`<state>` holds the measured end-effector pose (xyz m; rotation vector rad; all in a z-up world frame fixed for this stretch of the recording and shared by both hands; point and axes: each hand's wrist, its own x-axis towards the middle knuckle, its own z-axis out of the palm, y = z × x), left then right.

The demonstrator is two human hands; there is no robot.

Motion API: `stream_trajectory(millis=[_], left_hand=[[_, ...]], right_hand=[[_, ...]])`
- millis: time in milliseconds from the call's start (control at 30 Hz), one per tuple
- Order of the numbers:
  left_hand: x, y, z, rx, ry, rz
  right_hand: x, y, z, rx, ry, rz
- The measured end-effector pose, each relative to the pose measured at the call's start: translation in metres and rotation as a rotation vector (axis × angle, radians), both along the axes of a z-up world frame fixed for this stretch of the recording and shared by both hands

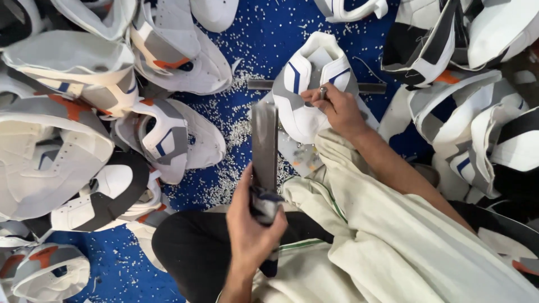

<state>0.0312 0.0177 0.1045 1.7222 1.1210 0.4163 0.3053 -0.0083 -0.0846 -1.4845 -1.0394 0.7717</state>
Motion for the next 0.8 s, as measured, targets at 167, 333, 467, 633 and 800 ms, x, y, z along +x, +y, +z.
stream_trajectory(millis=[167, 333, 467, 633, 800], left_hand=[[0.012, -0.001, -0.008, 0.216, -0.356, -0.029], [0.024, 0.003, -0.125, 0.015, 0.104, -0.087], [0.025, 0.005, -0.109, -0.001, 0.155, -0.122], [0.024, 0.004, -0.075, 0.037, -0.004, 0.003], [0.024, 0.009, -0.018, 0.122, -0.126, 0.047]], right_hand=[[-0.001, -0.005, -0.002, -0.005, -0.218, 0.009], [-0.005, -0.006, -0.004, 0.063, -0.249, 0.053], [0.016, -0.003, -0.053, -0.017, 0.190, -0.162], [0.031, 0.010, -0.020, 0.012, 0.645, -0.113], [0.026, 0.015, -0.044, -0.203, 0.473, -0.031]])
